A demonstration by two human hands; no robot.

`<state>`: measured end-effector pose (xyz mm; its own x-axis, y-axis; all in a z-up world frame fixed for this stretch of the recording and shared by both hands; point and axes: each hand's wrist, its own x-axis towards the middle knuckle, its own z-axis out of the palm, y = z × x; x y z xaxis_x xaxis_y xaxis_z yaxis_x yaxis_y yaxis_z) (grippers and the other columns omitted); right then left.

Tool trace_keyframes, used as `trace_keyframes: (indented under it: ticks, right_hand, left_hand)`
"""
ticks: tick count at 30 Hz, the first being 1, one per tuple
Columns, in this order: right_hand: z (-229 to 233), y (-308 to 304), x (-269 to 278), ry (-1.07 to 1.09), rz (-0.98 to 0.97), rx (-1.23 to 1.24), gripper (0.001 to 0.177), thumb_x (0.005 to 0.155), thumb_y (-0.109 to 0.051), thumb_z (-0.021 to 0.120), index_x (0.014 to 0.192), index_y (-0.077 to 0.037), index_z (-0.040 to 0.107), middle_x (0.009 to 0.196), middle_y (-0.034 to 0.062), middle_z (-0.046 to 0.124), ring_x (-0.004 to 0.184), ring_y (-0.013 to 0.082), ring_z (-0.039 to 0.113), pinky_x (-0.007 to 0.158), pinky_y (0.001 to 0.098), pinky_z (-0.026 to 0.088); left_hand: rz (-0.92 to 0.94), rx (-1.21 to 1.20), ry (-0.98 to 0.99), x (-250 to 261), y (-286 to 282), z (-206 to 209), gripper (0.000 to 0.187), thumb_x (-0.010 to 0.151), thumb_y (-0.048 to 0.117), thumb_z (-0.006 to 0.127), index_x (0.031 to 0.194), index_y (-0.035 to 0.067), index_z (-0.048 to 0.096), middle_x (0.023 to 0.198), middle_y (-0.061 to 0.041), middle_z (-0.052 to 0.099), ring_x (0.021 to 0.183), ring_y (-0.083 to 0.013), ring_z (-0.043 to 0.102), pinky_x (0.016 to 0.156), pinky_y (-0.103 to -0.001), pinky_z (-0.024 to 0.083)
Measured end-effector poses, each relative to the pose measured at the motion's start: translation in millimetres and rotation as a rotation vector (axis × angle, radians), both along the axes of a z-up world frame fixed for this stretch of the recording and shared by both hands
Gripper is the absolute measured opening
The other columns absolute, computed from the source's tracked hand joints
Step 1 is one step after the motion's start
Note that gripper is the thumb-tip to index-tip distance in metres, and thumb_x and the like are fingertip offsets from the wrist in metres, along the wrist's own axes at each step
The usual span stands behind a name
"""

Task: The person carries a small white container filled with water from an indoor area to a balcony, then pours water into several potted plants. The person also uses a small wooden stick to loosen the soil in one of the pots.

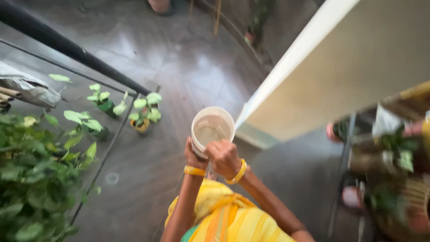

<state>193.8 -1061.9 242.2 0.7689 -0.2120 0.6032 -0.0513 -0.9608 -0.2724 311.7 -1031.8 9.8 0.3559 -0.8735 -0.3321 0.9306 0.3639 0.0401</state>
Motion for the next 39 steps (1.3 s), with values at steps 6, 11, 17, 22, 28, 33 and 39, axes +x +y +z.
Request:
trace_keyframes:
  ticks: [6, 11, 17, 22, 28, 33, 39]
  right_hand:
    - [2, -81, 58, 0.043, 0.095, 0.037, 0.011, 0.08, -0.002, 0.067, 0.079, -0.007, 0.057, 0.073, 0.009, 0.059, 0.065, 0.0291, 0.061, 0.063, 0.0396, 0.047]
    - [-5, -137, 125, 0.006, 0.133, 0.077, 0.015, 0.082, -0.006, 0.073, 0.078, -0.007, 0.058, 0.071, 0.0093, 0.059, 0.063, 0.03, 0.06, 0.061, 0.0391, 0.047]
    - [-26, -200, 216, 0.011, 0.126, 0.054, 0.021, 0.083, -0.008, 0.076, 0.072, -0.008, 0.058, 0.068, 0.0081, 0.059, 0.058, 0.0297, 0.058, 0.058, 0.0406, 0.046]
    - [-23, -249, 271, 0.003, 0.105, 0.097, 0.021, 0.082, -0.01, 0.077, 0.074, -0.009, 0.058, 0.07, 0.0087, 0.06, 0.061, 0.0308, 0.061, 0.06, 0.0405, 0.049]
    - [-16, -303, 319, 0.009, 0.089, 0.125, 0.023, 0.081, -0.012, 0.078, 0.074, -0.008, 0.057, 0.07, 0.0099, 0.061, 0.061, 0.0323, 0.061, 0.059, 0.0411, 0.05]
    - [-18, -361, 350, -0.011, 0.124, 0.132, 0.022, 0.082, -0.01, 0.078, 0.075, -0.007, 0.058, 0.071, 0.0101, 0.061, 0.061, 0.0319, 0.061, 0.058, 0.0402, 0.049]
    - [-20, -449, 385, -0.031, 0.199, 0.104, 0.022, 0.083, -0.011, 0.078, 0.075, -0.008, 0.057, 0.07, 0.0085, 0.059, 0.06, 0.0309, 0.061, 0.057, 0.0404, 0.046]
  left_hand:
    - [0.087, -0.017, 0.001, 50, -64, 7, 0.058, 0.1, 0.053, 0.046, 0.133, 0.009, 0.061, 0.13, -0.012, 0.067, 0.116, -0.0304, 0.065, 0.1, -0.045, 0.052]
    - [0.146, -0.036, -0.03, 113, -109, 13, 0.058, 0.099, 0.052, 0.044, 0.133, 0.009, 0.062, 0.13, -0.012, 0.068, 0.117, -0.0301, 0.065, 0.102, -0.045, 0.051]
    - [0.212, -0.056, -0.053, 206, -175, -10, 0.052, 0.104, 0.048, 0.049, 0.135, 0.007, 0.06, 0.132, -0.012, 0.067, 0.12, -0.0291, 0.064, 0.105, -0.045, 0.05]
    - [0.161, 0.001, -0.052, 265, -218, 5, 0.055, 0.098, 0.049, 0.049, 0.133, 0.009, 0.061, 0.129, -0.011, 0.068, 0.117, -0.03, 0.065, 0.101, -0.046, 0.051]
    - [0.149, -0.006, -0.048, 312, -272, 4, 0.055, 0.099, 0.049, 0.051, 0.134, 0.008, 0.061, 0.13, -0.012, 0.067, 0.118, -0.0302, 0.064, 0.103, -0.045, 0.051]
    - [0.159, 0.036, -0.072, 340, -326, -4, 0.053, 0.097, 0.047, 0.051, 0.132, 0.009, 0.061, 0.129, -0.012, 0.068, 0.118, -0.0294, 0.065, 0.103, -0.045, 0.052]
    - [0.246, 0.07, -0.104, 373, -416, -14, 0.051, 0.099, 0.048, 0.05, 0.131, 0.011, 0.061, 0.129, -0.01, 0.068, 0.118, -0.0284, 0.064, 0.102, -0.045, 0.051]
